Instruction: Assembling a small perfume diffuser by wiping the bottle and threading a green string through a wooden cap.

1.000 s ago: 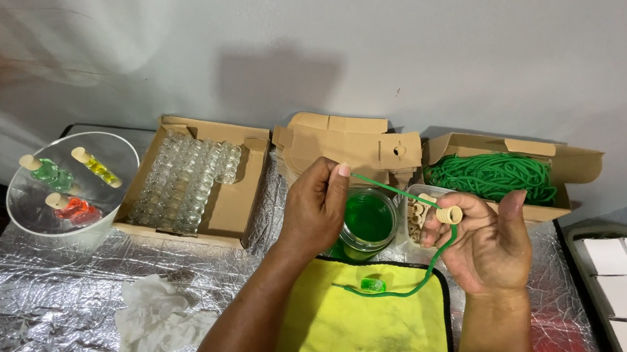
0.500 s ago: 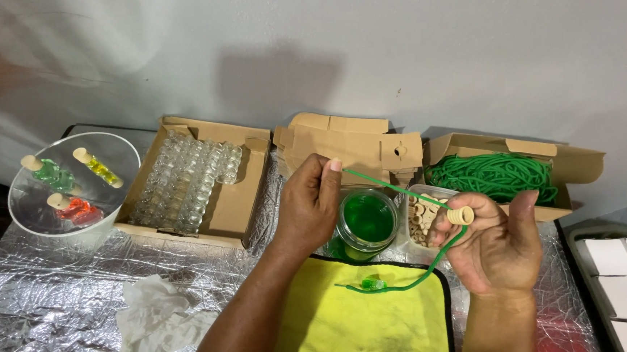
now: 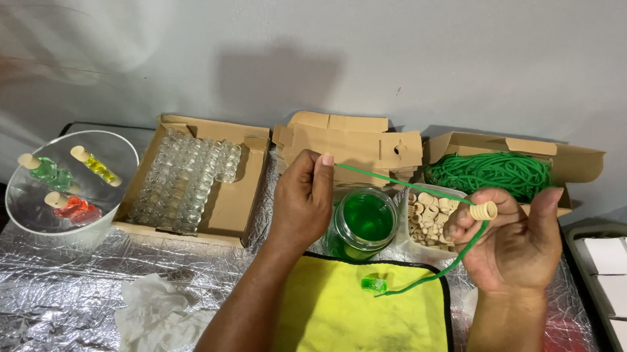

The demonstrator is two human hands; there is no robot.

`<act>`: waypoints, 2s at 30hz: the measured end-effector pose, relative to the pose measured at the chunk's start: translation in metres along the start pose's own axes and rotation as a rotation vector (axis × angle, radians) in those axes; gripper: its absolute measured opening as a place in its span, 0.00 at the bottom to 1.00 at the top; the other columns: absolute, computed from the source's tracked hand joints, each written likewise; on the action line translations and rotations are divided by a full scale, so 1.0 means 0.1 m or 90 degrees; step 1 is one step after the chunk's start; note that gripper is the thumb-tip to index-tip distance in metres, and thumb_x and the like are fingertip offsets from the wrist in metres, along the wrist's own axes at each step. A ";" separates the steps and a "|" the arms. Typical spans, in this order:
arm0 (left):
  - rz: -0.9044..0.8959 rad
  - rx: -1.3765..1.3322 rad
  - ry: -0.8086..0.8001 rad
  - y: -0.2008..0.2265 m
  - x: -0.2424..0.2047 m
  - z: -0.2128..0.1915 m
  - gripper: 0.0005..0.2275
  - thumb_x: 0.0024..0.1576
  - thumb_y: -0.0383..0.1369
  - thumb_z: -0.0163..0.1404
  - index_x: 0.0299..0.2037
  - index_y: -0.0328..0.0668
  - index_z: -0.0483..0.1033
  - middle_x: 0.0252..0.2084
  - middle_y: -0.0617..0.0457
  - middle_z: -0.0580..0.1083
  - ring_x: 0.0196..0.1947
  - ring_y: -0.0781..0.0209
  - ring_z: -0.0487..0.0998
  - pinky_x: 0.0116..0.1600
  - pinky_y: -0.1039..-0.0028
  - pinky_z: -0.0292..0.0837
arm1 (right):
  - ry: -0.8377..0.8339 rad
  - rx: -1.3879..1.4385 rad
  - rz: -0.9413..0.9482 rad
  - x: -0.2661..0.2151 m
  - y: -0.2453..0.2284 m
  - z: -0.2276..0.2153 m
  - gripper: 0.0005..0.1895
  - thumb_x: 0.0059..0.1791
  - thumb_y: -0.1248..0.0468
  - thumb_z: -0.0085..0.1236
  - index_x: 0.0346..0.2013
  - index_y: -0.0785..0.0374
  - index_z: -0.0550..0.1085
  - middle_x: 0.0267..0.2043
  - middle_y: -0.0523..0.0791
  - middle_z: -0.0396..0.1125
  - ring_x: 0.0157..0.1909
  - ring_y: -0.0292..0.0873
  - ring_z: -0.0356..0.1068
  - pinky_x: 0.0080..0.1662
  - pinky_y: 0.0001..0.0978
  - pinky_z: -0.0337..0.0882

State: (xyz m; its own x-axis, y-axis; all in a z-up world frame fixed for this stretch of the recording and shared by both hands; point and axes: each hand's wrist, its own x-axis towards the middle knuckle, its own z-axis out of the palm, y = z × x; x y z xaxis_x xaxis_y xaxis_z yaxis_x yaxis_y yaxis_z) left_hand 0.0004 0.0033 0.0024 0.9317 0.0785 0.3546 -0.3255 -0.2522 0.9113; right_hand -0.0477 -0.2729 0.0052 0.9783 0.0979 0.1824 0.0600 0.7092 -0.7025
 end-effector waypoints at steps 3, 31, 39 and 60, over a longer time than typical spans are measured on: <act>-0.008 0.010 0.007 0.00 0.00 0.00 0.15 0.68 0.41 0.40 0.28 0.47 0.62 0.24 0.60 0.62 0.24 0.67 0.59 0.29 0.70 0.55 | -0.033 0.007 0.007 0.00 -0.01 -0.01 0.38 0.59 0.35 0.40 0.44 0.66 0.82 0.31 0.56 0.72 0.33 0.52 0.71 0.43 0.40 0.69; -0.010 0.017 0.058 -0.05 0.06 -0.07 0.16 0.68 0.42 0.40 0.29 0.47 0.63 0.25 0.59 0.65 0.26 0.66 0.65 0.31 0.69 0.60 | -0.001 0.002 -0.063 -0.02 -0.11 0.03 0.33 0.57 0.39 0.49 0.39 0.67 0.82 0.29 0.54 0.71 0.30 0.53 0.68 0.38 0.40 0.68; 0.024 -0.043 0.004 -0.01 0.05 -0.08 0.15 0.68 0.41 0.41 0.28 0.47 0.64 0.25 0.60 0.65 0.26 0.68 0.63 0.31 0.73 0.59 | 0.132 0.032 -0.085 -0.03 -0.13 -0.02 0.24 0.55 0.44 0.57 0.38 0.64 0.81 0.27 0.48 0.69 0.33 0.43 0.69 0.38 0.33 0.65; -0.006 0.010 -0.086 -0.01 0.05 -0.13 0.16 0.66 0.40 0.45 0.25 0.49 0.62 0.22 0.62 0.62 0.24 0.69 0.60 0.30 0.74 0.55 | 0.148 0.031 -0.109 -0.06 -0.23 -0.01 0.14 0.53 0.52 0.63 0.43 0.59 0.81 0.29 0.44 0.72 0.31 0.40 0.69 0.37 0.28 0.67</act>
State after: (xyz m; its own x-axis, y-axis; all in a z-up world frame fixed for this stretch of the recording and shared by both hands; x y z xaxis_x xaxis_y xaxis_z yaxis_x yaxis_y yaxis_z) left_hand 0.0033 0.0169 0.0058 0.9481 -0.0502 0.3140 -0.3156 -0.2673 0.9105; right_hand -0.0549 -0.2906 0.0197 0.9743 -0.1843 0.1295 0.2241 0.7351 -0.6398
